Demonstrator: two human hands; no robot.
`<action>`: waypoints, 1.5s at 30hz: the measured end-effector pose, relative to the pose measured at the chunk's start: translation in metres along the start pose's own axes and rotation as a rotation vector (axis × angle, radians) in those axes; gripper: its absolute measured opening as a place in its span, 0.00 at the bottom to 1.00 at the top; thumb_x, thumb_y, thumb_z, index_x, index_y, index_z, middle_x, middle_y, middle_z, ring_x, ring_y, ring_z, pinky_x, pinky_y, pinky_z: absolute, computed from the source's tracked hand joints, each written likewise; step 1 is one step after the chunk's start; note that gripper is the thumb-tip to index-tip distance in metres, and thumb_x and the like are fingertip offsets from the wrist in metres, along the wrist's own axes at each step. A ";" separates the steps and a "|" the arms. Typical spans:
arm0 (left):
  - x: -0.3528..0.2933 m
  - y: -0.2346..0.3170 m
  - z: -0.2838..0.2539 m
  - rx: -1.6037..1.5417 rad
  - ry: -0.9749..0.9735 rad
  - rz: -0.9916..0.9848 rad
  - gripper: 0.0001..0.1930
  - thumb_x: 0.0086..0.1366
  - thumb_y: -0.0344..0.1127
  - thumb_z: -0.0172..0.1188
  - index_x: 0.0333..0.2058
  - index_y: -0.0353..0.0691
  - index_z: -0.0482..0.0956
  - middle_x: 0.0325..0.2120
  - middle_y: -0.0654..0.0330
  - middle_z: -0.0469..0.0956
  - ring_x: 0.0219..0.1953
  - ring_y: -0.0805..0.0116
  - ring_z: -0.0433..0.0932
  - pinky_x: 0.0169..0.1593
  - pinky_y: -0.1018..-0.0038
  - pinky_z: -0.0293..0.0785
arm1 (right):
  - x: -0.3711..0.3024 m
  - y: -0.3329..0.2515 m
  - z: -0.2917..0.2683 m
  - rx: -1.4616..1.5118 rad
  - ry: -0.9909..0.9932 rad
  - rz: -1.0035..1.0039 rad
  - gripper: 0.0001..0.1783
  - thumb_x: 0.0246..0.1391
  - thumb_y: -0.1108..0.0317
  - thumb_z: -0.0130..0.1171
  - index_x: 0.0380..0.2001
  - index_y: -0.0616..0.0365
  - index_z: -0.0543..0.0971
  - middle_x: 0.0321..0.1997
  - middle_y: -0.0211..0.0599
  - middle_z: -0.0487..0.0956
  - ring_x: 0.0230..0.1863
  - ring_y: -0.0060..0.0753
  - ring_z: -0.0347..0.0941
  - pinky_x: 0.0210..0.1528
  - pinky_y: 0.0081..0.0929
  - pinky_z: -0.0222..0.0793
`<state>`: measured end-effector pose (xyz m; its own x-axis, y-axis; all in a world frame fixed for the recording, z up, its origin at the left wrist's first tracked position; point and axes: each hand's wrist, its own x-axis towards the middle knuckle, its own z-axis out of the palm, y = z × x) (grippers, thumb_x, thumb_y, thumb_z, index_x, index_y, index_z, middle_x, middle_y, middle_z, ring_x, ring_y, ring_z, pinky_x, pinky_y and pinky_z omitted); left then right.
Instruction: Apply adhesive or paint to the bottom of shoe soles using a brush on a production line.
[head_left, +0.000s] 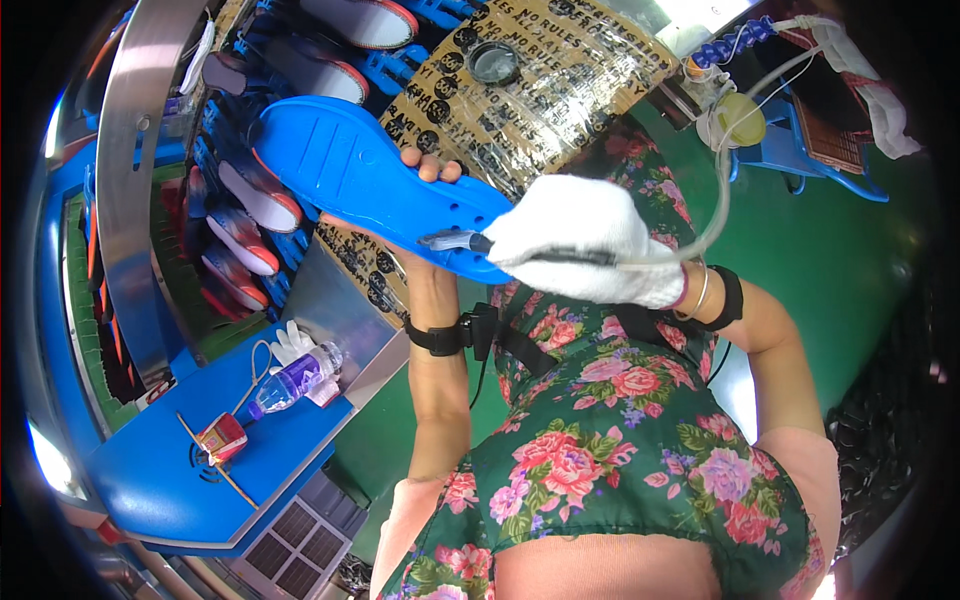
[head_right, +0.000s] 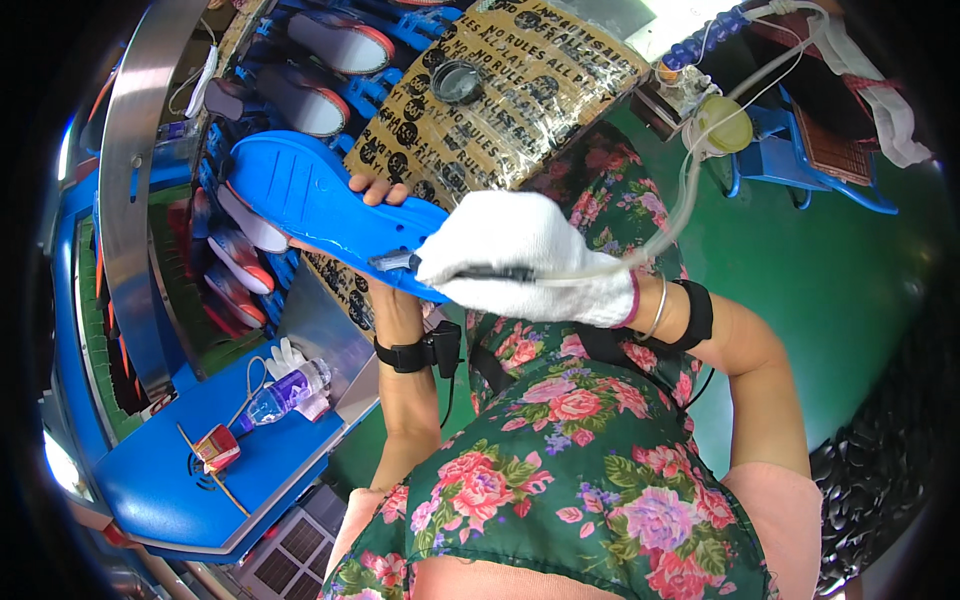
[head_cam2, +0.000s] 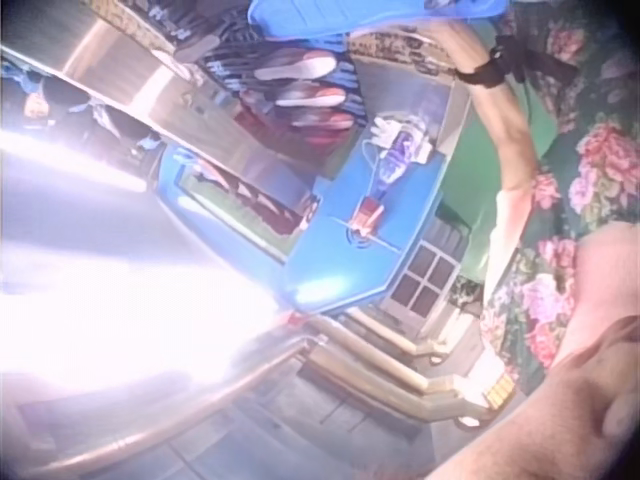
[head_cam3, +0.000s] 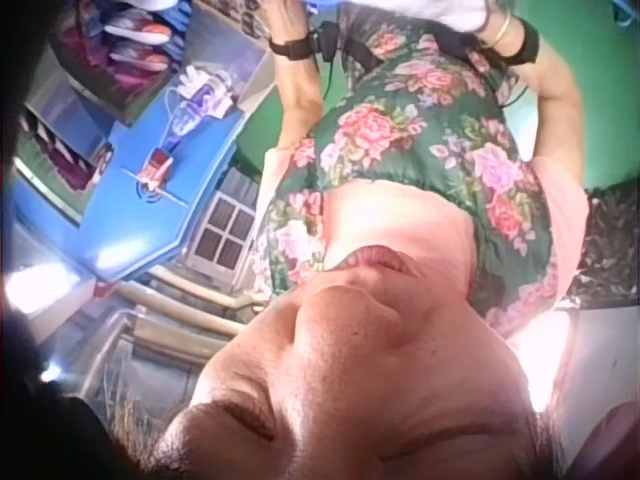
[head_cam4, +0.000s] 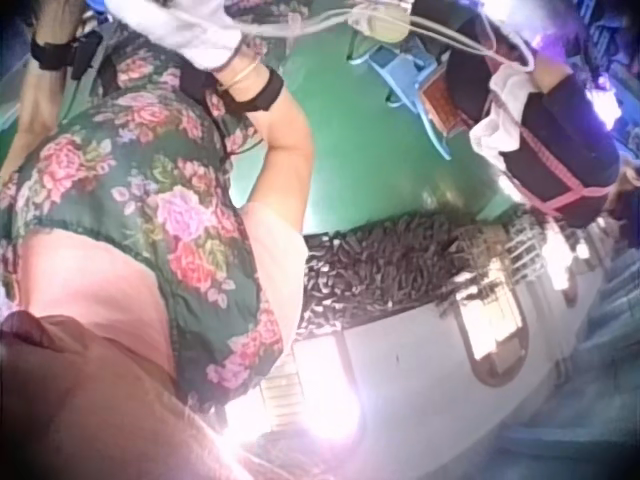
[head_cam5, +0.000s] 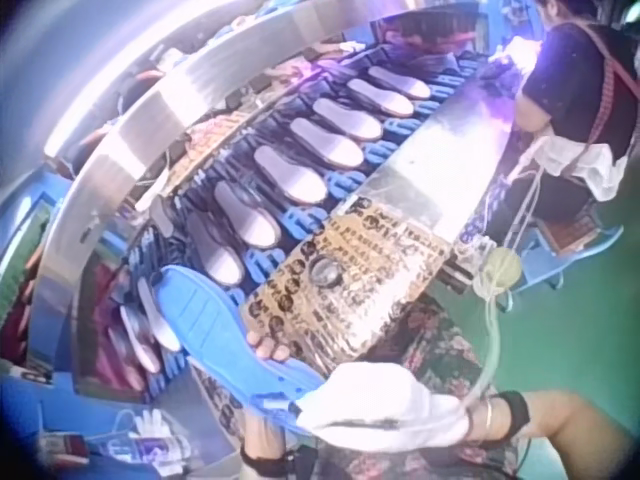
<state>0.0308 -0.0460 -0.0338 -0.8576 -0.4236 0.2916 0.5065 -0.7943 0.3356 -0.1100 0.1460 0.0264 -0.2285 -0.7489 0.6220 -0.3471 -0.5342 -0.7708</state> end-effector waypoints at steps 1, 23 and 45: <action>0.001 0.001 0.001 0.028 0.009 -0.009 0.59 0.43 0.87 0.60 0.55 0.33 0.70 0.43 0.54 0.77 0.49 0.56 0.75 0.62 0.59 0.68 | -0.003 0.002 0.001 -0.123 -0.017 -0.109 0.14 0.46 0.72 0.73 0.39 0.51 0.87 0.39 0.35 0.86 0.39 0.38 0.83 0.40 0.34 0.79; 0.001 -0.016 -0.015 0.064 0.173 -0.008 0.63 0.40 0.93 0.52 0.53 0.33 0.72 0.39 0.50 0.78 0.49 0.48 0.76 0.56 0.50 0.74 | 0.010 -0.003 0.001 0.105 0.259 0.338 0.09 0.48 0.75 0.72 0.35 0.55 0.87 0.37 0.38 0.86 0.36 0.33 0.83 0.40 0.29 0.78; 0.013 -0.007 0.000 0.074 0.250 -0.021 0.62 0.45 0.93 0.45 0.56 0.34 0.70 0.43 0.50 0.78 0.39 0.53 0.79 0.49 0.51 0.77 | -0.016 -0.007 -0.010 -0.130 0.008 0.010 0.11 0.47 0.76 0.73 0.37 0.55 0.87 0.40 0.39 0.86 0.38 0.37 0.82 0.41 0.32 0.78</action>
<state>0.0158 -0.0459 -0.0318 -0.8586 -0.5096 0.0563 0.4859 -0.7737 0.4065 -0.1133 0.1657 0.0237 -0.2397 -0.7505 0.6159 -0.4599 -0.4709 -0.7528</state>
